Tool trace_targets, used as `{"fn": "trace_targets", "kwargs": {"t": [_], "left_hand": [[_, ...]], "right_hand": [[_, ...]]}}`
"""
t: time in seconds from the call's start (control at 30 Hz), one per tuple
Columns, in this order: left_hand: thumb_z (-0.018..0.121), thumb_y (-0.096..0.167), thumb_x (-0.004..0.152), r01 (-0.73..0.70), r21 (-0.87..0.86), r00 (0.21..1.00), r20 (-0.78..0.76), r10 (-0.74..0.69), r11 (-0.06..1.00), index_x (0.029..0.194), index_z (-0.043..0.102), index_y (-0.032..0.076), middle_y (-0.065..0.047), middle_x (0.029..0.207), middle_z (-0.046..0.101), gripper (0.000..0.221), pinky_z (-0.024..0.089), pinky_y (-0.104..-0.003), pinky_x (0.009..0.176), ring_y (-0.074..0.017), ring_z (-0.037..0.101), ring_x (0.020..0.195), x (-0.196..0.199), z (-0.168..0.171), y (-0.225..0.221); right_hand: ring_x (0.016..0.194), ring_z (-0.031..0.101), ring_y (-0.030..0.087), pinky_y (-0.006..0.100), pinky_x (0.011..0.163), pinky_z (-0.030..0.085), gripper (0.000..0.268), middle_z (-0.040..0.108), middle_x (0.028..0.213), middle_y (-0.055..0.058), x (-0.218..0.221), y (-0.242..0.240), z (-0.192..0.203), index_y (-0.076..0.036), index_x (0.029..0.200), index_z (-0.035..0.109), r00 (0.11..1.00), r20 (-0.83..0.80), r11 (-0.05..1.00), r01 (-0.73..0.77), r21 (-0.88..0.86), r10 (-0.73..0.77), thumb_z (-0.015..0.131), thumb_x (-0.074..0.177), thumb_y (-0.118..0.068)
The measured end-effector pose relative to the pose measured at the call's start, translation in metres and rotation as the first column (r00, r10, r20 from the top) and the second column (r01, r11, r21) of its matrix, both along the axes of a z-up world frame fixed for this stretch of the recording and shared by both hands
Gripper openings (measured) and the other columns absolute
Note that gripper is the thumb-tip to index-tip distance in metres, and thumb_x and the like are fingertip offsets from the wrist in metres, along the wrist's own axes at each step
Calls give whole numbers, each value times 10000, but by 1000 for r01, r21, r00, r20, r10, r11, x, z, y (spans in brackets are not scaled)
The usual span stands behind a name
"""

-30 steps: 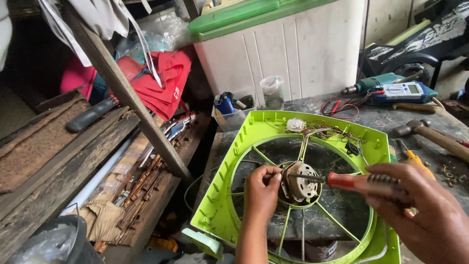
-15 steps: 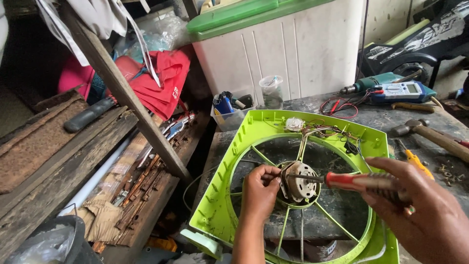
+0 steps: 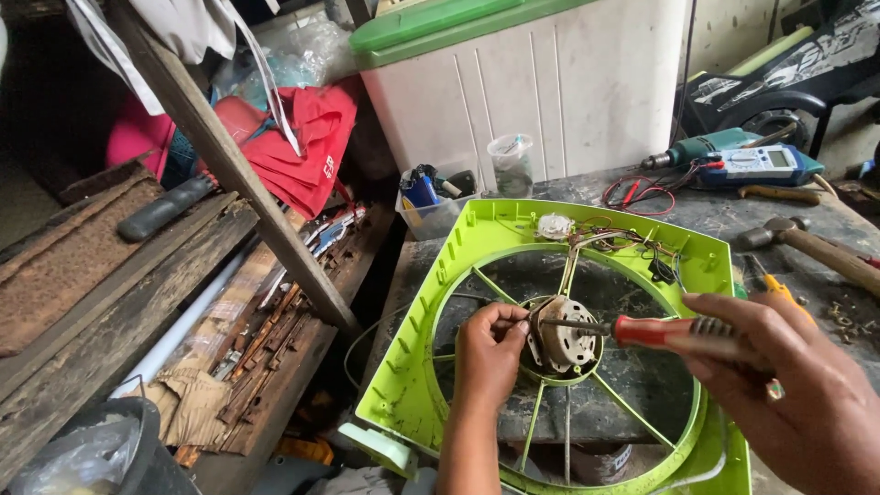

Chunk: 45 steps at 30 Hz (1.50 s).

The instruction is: Disassembling and cleaning the motor components of a household appliance using a screwdriver.

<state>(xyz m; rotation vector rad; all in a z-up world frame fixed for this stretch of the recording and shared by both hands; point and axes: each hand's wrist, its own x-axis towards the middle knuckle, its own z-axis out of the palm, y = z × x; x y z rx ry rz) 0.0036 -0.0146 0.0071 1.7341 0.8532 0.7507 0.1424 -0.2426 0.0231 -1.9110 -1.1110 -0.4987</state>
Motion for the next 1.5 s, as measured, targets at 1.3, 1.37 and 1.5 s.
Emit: {"fn": "trace_targets", "kwargs": {"t": [1.3, 1.37, 1.5], "left_hand": [[567, 162, 1004, -68, -15, 998, 8, 68, 998, 1015, 673, 162, -47, 1067, 744, 107, 567, -345, 790, -184, 691, 948, -1, 4, -6], [561, 171, 1006, -72, 26, 997, 28, 71, 997, 1008, 660, 161, -47, 1061, 742, 99, 560, -360, 815, -196, 691, 963, -2, 4, -6], [545, 198, 1020, -46, 72, 999, 17, 45, 996, 1073, 626, 161, -59, 1165, 705, 104, 617, -373, 843, -219, 698, 1050, -3, 9, -11]], "right_hand": [[755, 642, 163, 298, 758, 477, 328, 735, 958, 6, -6, 0, 7, -150, 1150, 727, 999, -7, 994, -35, 108, 36, 773, 831, -209], [672, 607, 178, 312, 707, 479, 342, 726, 909, 24, -5, 0, 4, -137, 1157, 731, 997, -71, 995, 1, 98, 6, 787, 826, -202], [492, 507, 235, 338, 480, 426, 385, 651, 829, 175, 3, 4, -8, 32, 1260, 639, 945, -310, 965, -18, 262, 102, 729, 887, 6]]}}
